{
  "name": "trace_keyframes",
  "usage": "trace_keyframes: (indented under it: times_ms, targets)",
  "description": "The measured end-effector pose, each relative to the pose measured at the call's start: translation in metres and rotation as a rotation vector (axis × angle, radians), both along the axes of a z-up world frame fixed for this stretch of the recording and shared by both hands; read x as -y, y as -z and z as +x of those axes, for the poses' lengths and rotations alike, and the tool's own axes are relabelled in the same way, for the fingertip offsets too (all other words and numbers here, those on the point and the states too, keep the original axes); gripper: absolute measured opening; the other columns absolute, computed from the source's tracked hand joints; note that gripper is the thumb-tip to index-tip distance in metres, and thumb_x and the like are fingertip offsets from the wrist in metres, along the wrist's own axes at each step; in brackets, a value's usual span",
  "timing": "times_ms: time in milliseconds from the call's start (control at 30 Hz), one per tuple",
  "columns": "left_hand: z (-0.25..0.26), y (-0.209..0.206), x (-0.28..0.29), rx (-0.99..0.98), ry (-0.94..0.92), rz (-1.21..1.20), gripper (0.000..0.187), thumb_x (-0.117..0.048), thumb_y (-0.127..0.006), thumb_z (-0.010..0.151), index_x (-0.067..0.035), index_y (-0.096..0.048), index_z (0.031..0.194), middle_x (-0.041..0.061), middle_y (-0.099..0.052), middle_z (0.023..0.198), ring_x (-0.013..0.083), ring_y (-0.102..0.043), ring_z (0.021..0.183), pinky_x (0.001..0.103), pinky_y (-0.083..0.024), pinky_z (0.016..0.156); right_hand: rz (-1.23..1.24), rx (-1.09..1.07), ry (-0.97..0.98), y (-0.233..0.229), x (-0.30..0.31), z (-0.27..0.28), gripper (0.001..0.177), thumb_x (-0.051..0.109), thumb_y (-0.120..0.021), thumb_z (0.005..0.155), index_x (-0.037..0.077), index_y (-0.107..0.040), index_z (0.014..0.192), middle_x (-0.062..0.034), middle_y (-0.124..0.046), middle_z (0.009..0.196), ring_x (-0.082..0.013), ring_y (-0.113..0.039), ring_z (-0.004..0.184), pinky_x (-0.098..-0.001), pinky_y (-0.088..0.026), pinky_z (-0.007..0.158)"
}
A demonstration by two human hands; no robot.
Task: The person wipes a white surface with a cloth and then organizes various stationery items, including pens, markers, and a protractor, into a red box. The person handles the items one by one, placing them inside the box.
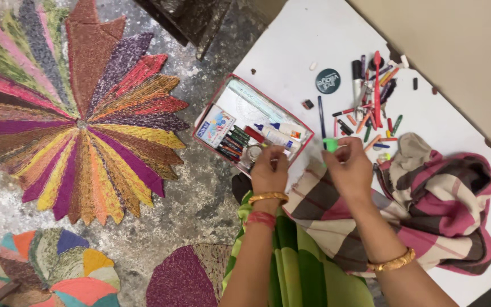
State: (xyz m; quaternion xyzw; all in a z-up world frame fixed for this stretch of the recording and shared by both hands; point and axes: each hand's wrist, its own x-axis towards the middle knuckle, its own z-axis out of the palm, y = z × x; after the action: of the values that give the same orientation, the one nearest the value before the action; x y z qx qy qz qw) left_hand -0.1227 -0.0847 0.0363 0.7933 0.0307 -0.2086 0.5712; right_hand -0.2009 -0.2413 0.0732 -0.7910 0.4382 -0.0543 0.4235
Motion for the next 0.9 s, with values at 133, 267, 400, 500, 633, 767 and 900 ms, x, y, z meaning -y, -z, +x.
trace_keyframes:
  times_ms: [133, 267, 400, 500, 633, 767, 900]
  targets:
    - [0.033, 0.003, -0.029, -0.072, -0.094, -0.023, 0.016, -0.008, -0.069, 0.091, -0.006, -0.071, 0.107, 0.006, -0.076, 0.094, 0.0128, -0.071, 0.079, 0.028, -0.057, 0.072, -0.094, 0.084, -0.227, -0.017, -0.038, 0.053, 0.034, 0.018, -0.08, 0.086, 0.004, -0.059, 0.109, -0.01, -0.07, 0.082, -0.0221, -0.072, 0.074, -0.0343, -0.056, 0.067]
    - [0.056, 0.002, -0.053, -0.048, -0.11, -0.02, 0.016, -0.007, -0.068, 0.091, -0.005, -0.072, 0.106, 0.005, -0.076, 0.094, 0.0118, -0.071, 0.082, 0.027, -0.057, 0.075, -0.108, 0.028, -0.355, -0.015, -0.069, 0.126, 0.038, 0.019, -0.081, 0.082, 0.003, -0.058, 0.108, -0.0113, -0.07, 0.084, -0.0281, -0.072, 0.078, -0.0403, -0.056, 0.067]
    - [0.067, -0.003, -0.071, -0.134, -0.139, 0.006, 0.017, -0.007, -0.068, 0.091, -0.005, -0.072, 0.107, 0.006, -0.076, 0.092, 0.0125, -0.07, 0.08, 0.028, -0.057, 0.073, -0.183, -0.069, -0.442, 0.003, -0.084, 0.178, 0.035, 0.017, -0.081, 0.083, 0.003, -0.058, 0.106, -0.0144, -0.069, 0.091, -0.0339, -0.07, 0.08, -0.0457, -0.054, 0.067]
    - [0.072, -0.004, -0.079, -0.131, -0.158, -0.055, 0.016, -0.008, -0.067, 0.092, -0.005, -0.071, 0.107, 0.005, -0.078, 0.096, 0.0108, -0.072, 0.085, 0.026, -0.058, 0.077, -0.185, -0.033, -0.498, 0.024, -0.09, 0.194, 0.029, 0.015, -0.079, 0.085, 0.004, -0.062, 0.105, -0.0143, -0.071, 0.094, -0.0332, -0.071, 0.083, -0.0447, -0.056, 0.07]
    - [0.077, -0.005, -0.083, -0.154, -0.142, 0.031, 0.014, -0.011, -0.069, 0.091, -0.006, -0.072, 0.105, 0.005, -0.078, 0.093, 0.0109, -0.074, 0.083, 0.026, -0.057, 0.076, -0.139, 0.03, -0.494, 0.036, -0.094, 0.189, 0.022, 0.009, -0.076, 0.088, 0.003, -0.067, 0.107, -0.0159, -0.072, 0.097, -0.0302, -0.072, 0.084, -0.0408, -0.057, 0.073]
    - [0.082, -0.005, -0.081, -0.124, -0.081, 0.024, 0.014, -0.009, -0.069, 0.09, -0.006, -0.073, 0.104, 0.006, -0.076, 0.09, 0.0119, -0.071, 0.079, 0.028, -0.056, 0.073, -0.066, 0.112, -0.388, 0.028, -0.094, 0.166, 0.023, 0.005, -0.073, 0.087, 0.003, -0.07, 0.11, -0.0146, -0.072, 0.099, -0.0258, -0.073, 0.086, -0.0368, -0.058, 0.075]
    - [0.089, -0.007, -0.073, -0.128, -0.027, 0.037, 0.016, -0.009, -0.069, 0.089, -0.006, -0.073, 0.104, 0.005, -0.075, 0.091, 0.0117, -0.07, 0.077, 0.028, -0.056, 0.072, 0.033, 0.063, -0.25, 0.01, -0.092, 0.14, 0.022, 0.007, -0.071, 0.09, 0.003, -0.069, 0.111, -0.0109, -0.074, 0.098, -0.0197, -0.073, 0.086, -0.0324, -0.058, 0.073]
